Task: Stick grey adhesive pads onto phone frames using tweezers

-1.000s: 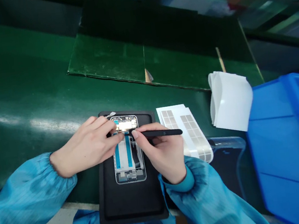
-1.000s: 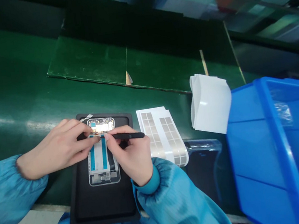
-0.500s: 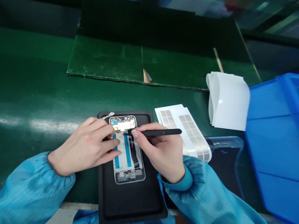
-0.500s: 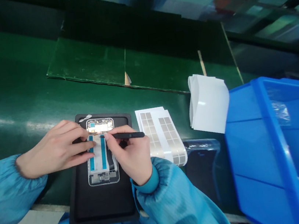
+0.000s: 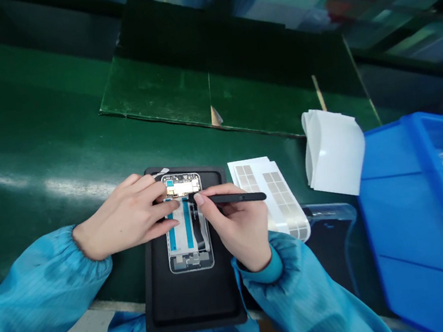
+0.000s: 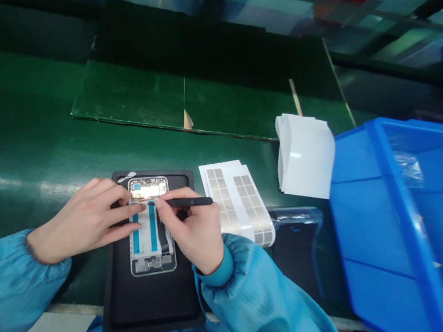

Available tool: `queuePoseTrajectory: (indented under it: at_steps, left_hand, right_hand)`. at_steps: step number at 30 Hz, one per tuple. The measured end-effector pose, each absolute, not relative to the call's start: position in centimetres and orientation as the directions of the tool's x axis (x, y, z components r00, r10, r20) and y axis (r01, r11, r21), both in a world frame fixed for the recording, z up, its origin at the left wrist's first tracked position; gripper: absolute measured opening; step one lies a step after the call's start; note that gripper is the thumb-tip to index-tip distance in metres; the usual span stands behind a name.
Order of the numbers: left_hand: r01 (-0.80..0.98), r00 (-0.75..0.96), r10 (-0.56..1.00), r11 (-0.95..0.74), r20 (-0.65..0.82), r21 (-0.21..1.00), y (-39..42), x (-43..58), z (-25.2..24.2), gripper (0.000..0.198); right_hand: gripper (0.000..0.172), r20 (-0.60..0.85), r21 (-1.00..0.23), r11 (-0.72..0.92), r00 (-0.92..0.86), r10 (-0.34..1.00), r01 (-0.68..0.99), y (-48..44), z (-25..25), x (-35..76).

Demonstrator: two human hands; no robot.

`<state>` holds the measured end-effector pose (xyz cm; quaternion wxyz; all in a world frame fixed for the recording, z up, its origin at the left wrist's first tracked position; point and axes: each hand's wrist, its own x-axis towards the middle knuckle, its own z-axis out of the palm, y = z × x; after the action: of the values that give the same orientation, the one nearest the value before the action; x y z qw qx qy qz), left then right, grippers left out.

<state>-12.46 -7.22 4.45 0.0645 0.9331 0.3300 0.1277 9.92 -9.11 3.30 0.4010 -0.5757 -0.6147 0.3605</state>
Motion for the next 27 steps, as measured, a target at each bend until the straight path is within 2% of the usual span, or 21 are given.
queuePoseTrajectory:
  at_steps: [3,5,8,10,14,20,24,27]
  left_hand:
    - [0.709,0.626,0.73,-0.679,0.273,0.189,-7.3,-12.4,4.4,0.024]
    - [0.854,0.443,0.853,-0.495,0.276,0.159,-7.3,-12.4,4.4,0.026]
    - [0.958,0.236,0.964,-0.251,0.12,0.136,-7.2,-12.5,4.4,0.034]
    - [0.969,0.198,0.98,-0.196,0.001,0.149,-7.2,-12.5,4.5,0.036]
    - [0.982,0.142,0.982,-0.124,-0.121,0.143,-7.2,-12.0,5.0,0.035]
    - [0.999,-0.011,0.969,0.001,-0.248,-0.04,-6.7,-14.5,6.0,0.04]
    - [0.977,-0.131,0.959,0.082,-0.249,-0.199,-4.3,-21.7,7.6,0.038]
    - [0.922,-0.325,0.945,0.305,-0.047,-0.241,-2.7,-25.2,9.8,0.036]
  right_hand:
    - [0.006,0.075,-0.907,0.073,-0.012,0.997,0.414,-9.1,3.3,9.9]
    - [0.006,0.08,-0.909,0.078,-0.011,0.997,0.41,-8.9,3.2,9.8]
    - [0.005,0.098,-0.92,0.093,-0.008,0.995,0.382,-8.8,3.4,9.7]
    - [0.005,0.111,-0.928,0.104,0.0,0.994,0.358,-8.8,3.9,9.8]
    - [0.005,0.16,-0.923,0.129,0.056,0.986,0.363,-9.7,5.7,10.5]
    - [0.009,0.15,-0.922,0.106,0.092,0.984,0.372,-12.2,6.9,12.8]
    - [0.013,0.147,-0.934,0.104,0.101,0.984,0.341,-13.5,6.0,14.2]
    - [0.016,0.147,-0.945,0.119,0.07,0.987,0.305,-13.8,5.2,14.4]
